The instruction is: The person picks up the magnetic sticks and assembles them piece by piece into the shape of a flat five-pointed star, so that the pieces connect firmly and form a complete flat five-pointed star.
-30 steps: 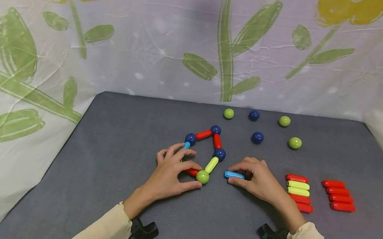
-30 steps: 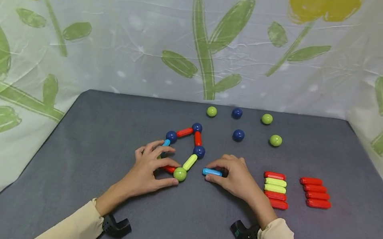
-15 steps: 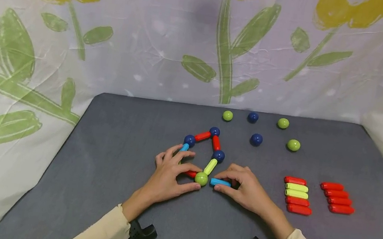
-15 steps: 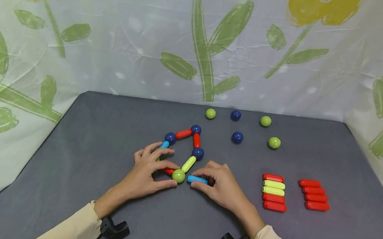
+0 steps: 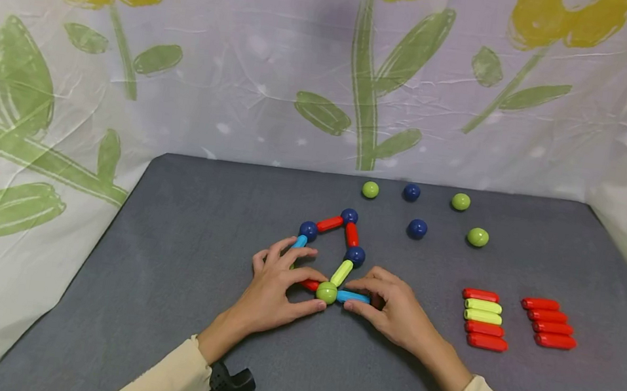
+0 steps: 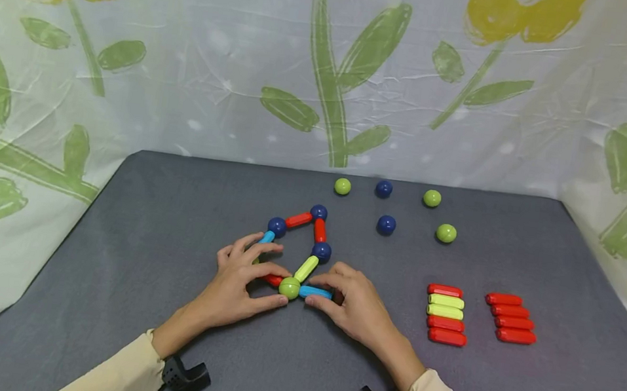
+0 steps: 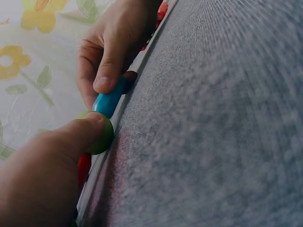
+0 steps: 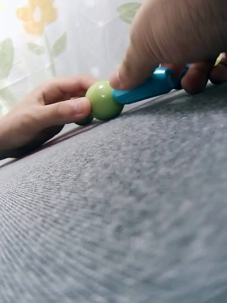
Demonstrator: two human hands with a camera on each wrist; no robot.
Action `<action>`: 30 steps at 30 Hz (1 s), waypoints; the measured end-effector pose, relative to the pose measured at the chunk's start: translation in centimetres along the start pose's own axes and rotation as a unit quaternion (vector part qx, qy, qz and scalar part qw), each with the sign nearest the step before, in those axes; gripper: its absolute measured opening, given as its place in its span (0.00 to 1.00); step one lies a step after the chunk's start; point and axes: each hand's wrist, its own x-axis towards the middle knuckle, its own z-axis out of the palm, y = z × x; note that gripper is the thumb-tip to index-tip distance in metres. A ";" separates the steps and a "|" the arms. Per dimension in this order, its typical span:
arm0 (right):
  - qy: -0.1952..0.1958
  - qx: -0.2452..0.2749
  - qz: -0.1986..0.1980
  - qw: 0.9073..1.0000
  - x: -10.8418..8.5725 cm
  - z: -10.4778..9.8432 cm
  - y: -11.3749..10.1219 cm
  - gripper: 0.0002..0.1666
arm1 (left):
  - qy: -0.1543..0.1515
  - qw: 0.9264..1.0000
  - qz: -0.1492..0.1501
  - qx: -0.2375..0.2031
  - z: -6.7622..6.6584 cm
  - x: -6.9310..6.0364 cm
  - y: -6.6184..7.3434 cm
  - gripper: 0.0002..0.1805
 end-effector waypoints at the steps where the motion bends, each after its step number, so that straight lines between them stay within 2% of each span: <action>1: 0.004 0.003 0.001 1.000 0.0 -0.1 0.0 0.16 | -0.001 1.000 -0.004 0.000 0.0 0.0 0.0 0.18; 7: 0.023 -0.004 -0.007 1.000 -0.4 -2.2 0.9 0.19 | 0.003 1.000 -0.019 -0.008 0.0 0.0 -0.3 0.18; 11: 0.040 -0.044 -0.011 0.998 -1.6 -5.1 1.9 0.23 | 0.004 1.000 -0.023 -0.015 0.0 0.0 -0.3 0.18; 17: 0.061 -0.100 -0.001 0.993 -4.5 -9.9 3.5 0.29 | -0.001 0.999 -0.030 -0.017 0.0 -0.1 -0.2 0.18; 21: 0.080 -0.132 0.016 0.988 -6.2 -12.7 4.8 0.25 | -0.001 0.999 -0.034 -0.013 -0.1 -0.1 -0.2 0.18; 24: 0.079 -0.159 0.037 0.983 -7.2 -14.2 5.8 0.20 | -0.001 0.999 -0.034 -0.012 -0.1 -0.1 -0.3 0.18; 30: 0.062 -0.179 0.064 0.980 -8.2 -15.1 7.2 0.14 | -0.002 0.999 -0.031 -0.015 0.0 0.0 -0.2 0.18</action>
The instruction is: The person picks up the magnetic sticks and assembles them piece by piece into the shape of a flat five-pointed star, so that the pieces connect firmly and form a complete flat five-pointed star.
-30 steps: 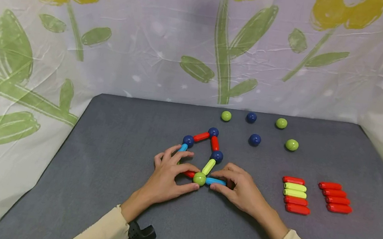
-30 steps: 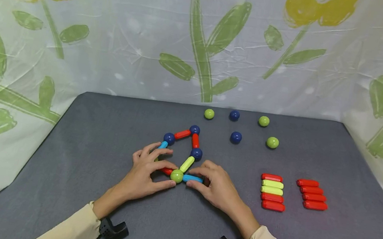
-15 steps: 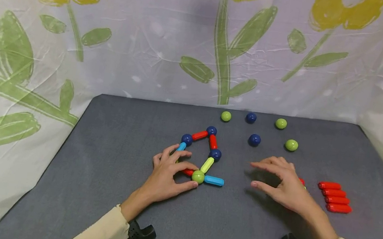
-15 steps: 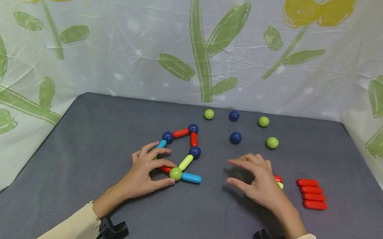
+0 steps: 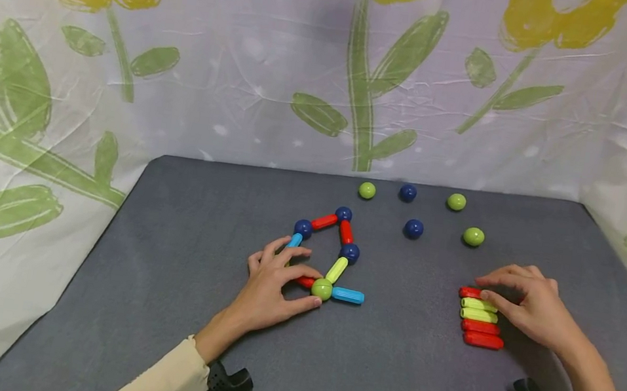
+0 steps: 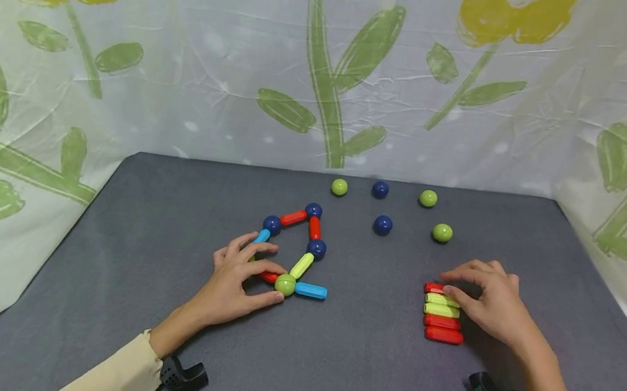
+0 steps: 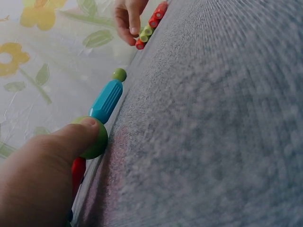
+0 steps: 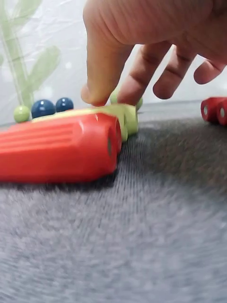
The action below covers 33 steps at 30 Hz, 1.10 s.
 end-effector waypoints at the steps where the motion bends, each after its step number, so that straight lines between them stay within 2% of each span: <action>1: -0.002 -0.003 0.002 1.000 0.0 0.1 0.1 0.14 | -0.001 1.000 0.000 0.000 0.0 0.0 0.0 0.18; 9: -0.013 -0.019 0.016 1.000 1.4 1.4 -0.7 0.11 | 0.001 1.000 -0.009 0.000 0.0 -0.1 0.1 0.15; 15: -0.020 -0.011 -0.011 1.000 3.7 3.6 -3.6 0.10 | 0.007 1.000 0.000 0.012 -0.1 -0.1 0.1 0.15; 19: -0.039 -0.006 -0.021 0.999 5.1 5.3 -5.9 0.10 | 0.009 0.999 0.027 0.031 -0.3 -0.1 0.2 0.20; 24: -0.063 0.027 -0.016 0.997 6.5 7.5 -8.5 0.10 | 0.000 0.996 0.062 0.063 -0.3 -0.1 0.2 0.23; 27: -0.068 0.048 -0.011 0.996 7.2 8.7 -9.6 0.09 | -0.004 0.996 0.058 0.064 -0.3 0.0 0.3 0.21; 33: -0.067 0.102 0.009 0.993 8.2 10.3 -11.3 0.10 | 0.005 0.997 0.051 0.056 -0.2 0.1 0.3 0.18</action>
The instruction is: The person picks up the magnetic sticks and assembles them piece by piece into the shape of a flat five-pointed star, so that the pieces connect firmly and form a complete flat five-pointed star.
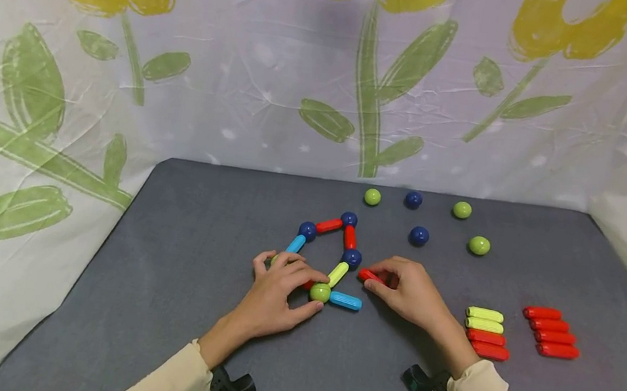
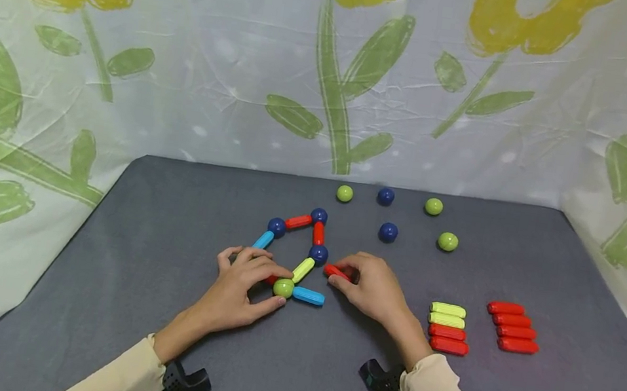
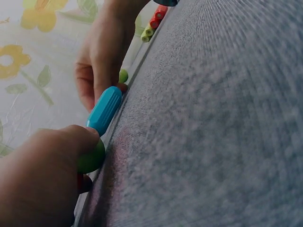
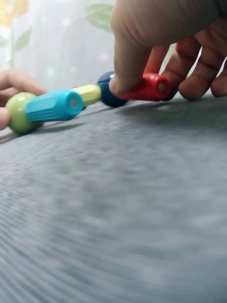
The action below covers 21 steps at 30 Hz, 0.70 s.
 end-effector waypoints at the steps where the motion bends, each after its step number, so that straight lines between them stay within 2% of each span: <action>1: -0.001 0.005 0.005 1.000 0.1 0.2 -0.2 0.11 | 0.000 1.000 0.000 -0.002 0.0 0.0 0.0 0.18; 6: -0.018 0.016 0.016 1.000 0.6 0.6 -0.8 0.13 | -0.001 1.000 -0.006 -0.010 0.0 -0.1 -0.1 0.18; 10: -0.027 0.021 0.002 0.999 -0.2 -0.7 -0.4 0.16 | 0.000 1.000 -0.008 -0.015 0.1 0.0 -0.1 0.17; 13: -0.029 -0.004 -0.015 0.999 -1.3 -2.9 0.4 0.19 | 0.004 1.000 -0.009 -0.015 0.2 0.0 -0.2 0.17; 16: -0.036 -0.057 -0.019 0.998 -3.3 -5.8 1.4 0.26 | 0.010 1.000 -0.006 -0.013 0.2 -0.1 -0.3 0.17; 21: -0.075 -0.146 0.029 0.986 -7.8 -10.5 3.5 0.49 | 0.015 1.000 0.002 -0.012 0.3 -0.2 -0.3 0.17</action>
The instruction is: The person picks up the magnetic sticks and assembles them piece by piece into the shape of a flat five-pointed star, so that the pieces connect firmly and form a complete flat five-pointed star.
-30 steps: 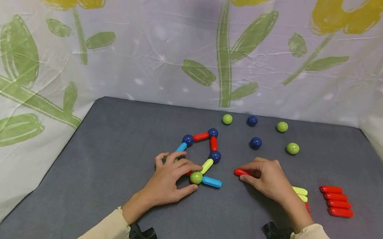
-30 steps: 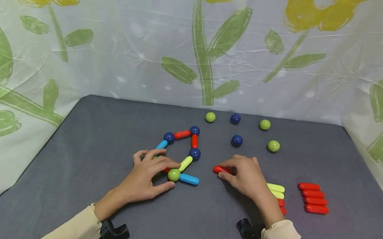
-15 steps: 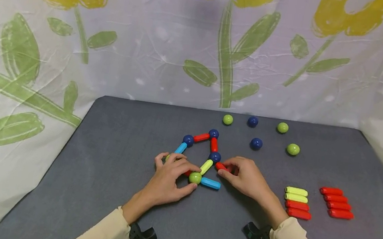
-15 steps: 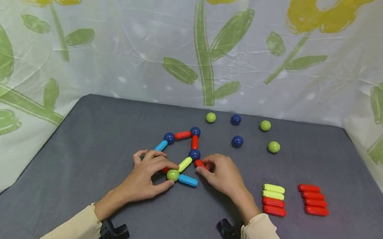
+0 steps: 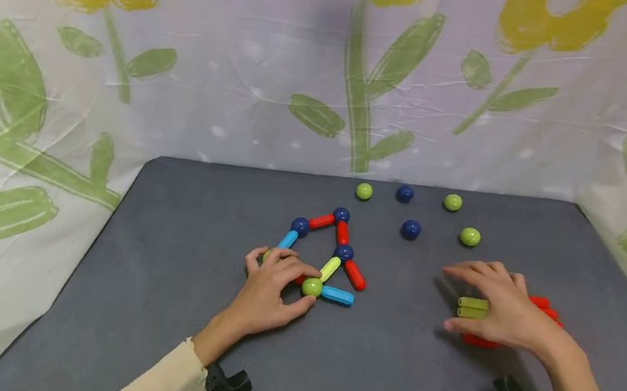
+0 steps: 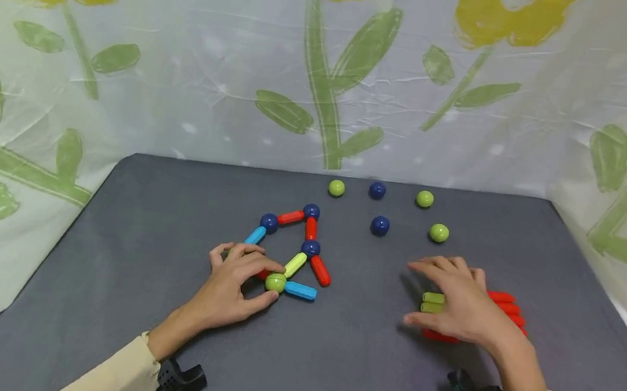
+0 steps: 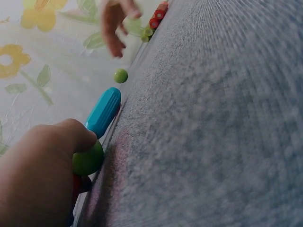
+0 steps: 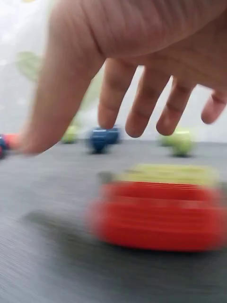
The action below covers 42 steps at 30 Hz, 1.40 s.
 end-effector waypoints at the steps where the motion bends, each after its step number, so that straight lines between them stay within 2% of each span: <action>1: -0.009 -0.012 0.010 1.000 -0.7 -0.2 0.6 0.53 | 0.002 1.000 -0.001 0.001 -0.1 -0.1 -0.1 0.17; 4: -0.030 -0.034 0.024 0.999 -2.2 -0.3 1.9 0.61 | 0.005 1.000 -0.005 0.004 -0.4 -0.2 -0.2 0.17; 8: -0.025 -0.041 0.016 0.999 -2.2 0.4 2.5 0.54 | 0.006 1.000 -0.008 0.008 -0.8 -0.3 -0.4 0.18; 11: -0.017 -0.037 0.008 0.999 -1.1 0.9 2.4 0.48 | 0.001 1.000 -0.008 0.006 -0.8 -0.3 -0.4 0.18; 16: -0.015 -0.013 -0.001 1.000 2.3 1.9 1.7 0.47 | 0.003 1.000 -0.016 0.003 -0.6 -0.4 -0.4 0.17; 19: -0.001 -0.002 -0.008 1.000 4.2 2.5 1.4 0.46 | 0.011 1.000 -0.021 0.003 -0.4 -0.4 -0.4 0.17; 22: 0.014 -0.001 -0.008 1.000 5.2 3.0 1.2 0.47 | 0.019 1.000 -0.022 0.006 -0.1 -0.3 -0.5 0.17; 25: 0.031 0.003 -0.007 0.999 5.1 3.5 1.0 0.49 | 0.025 0.999 -0.024 0.009 -0.1 -0.2 -0.5 0.16; 28: 0.065 0.019 -0.017 0.998 4.5 3.7 0.8 0.50 | 0.028 0.999 -0.024 0.014 -0.2 -0.1 -0.4 0.17; 33: 0.118 0.056 -0.044 0.990 3.9 3.8 0.3 0.44 | 0.028 0.999 -0.019 0.032 -0.6 0.1 -0.2 0.20; 37: 0.128 0.076 -0.014 0.989 4.9 3.8 -0.1 0.39 | 0.013 0.999 -0.003 0.051 -0.7 0.2 -0.1 0.20; 42: 0.138 0.110 0.044 0.983 7.7 3.9 -0.3 0.37 | -0.001 0.998 0.021 0.064 -0.3 0.2 0.0 0.17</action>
